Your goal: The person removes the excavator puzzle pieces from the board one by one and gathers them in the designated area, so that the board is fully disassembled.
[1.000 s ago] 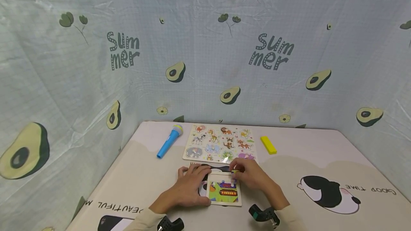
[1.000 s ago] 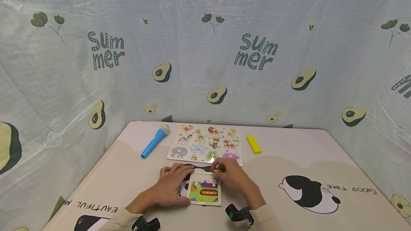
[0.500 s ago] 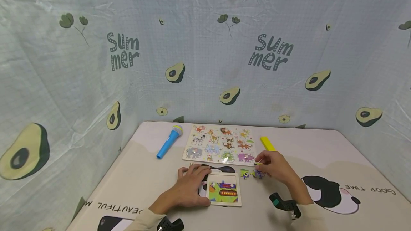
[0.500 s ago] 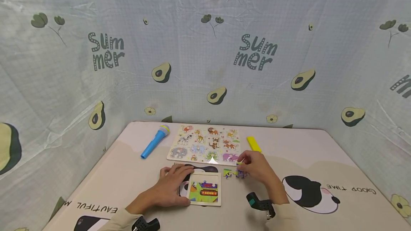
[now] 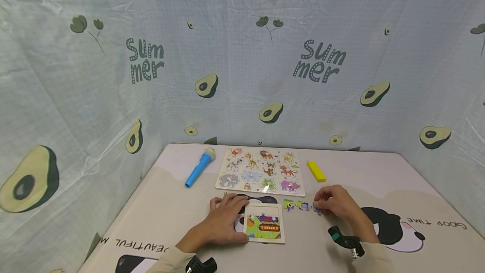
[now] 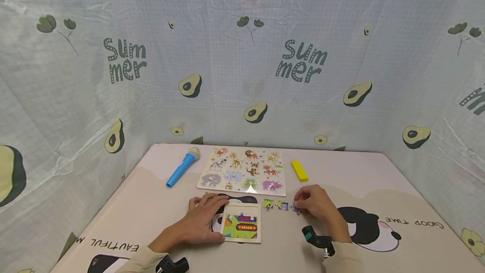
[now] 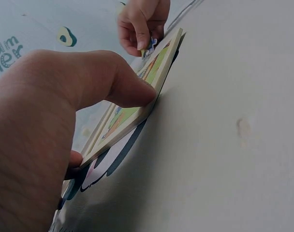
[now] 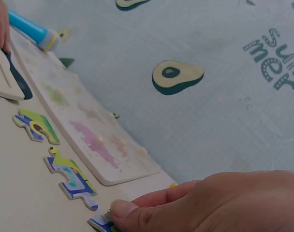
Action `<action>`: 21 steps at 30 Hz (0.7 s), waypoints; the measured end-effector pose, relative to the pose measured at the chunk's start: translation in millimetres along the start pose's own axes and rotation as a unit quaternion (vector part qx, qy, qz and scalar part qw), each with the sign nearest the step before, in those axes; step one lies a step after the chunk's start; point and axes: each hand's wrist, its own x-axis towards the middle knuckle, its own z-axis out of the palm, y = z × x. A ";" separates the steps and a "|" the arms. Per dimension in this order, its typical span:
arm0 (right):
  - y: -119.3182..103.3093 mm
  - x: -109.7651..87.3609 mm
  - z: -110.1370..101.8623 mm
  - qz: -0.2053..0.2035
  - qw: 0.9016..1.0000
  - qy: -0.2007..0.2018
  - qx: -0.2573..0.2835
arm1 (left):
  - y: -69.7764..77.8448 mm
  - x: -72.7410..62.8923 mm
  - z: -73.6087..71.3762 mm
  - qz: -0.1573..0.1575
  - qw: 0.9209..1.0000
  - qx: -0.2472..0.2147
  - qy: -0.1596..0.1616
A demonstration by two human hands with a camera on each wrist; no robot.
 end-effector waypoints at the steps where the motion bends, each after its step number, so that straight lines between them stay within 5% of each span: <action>1: 0.6 -0.2 0.4 0.005 1.000 0.001 0.001 | -0.2 0.1 0.2 0.000 1.000 0.001 0.000; 13: 0.2 -1.0 3.2 0.045 0.999 0.018 -0.002 | -1.8 1.2 0.8 0.003 1.000 0.001 -0.002; 21: -13.6 -1.8 1.8 0.023 0.998 0.047 0.026 | -1.8 0.5 0.2 0.004 1.000 -0.001 -0.002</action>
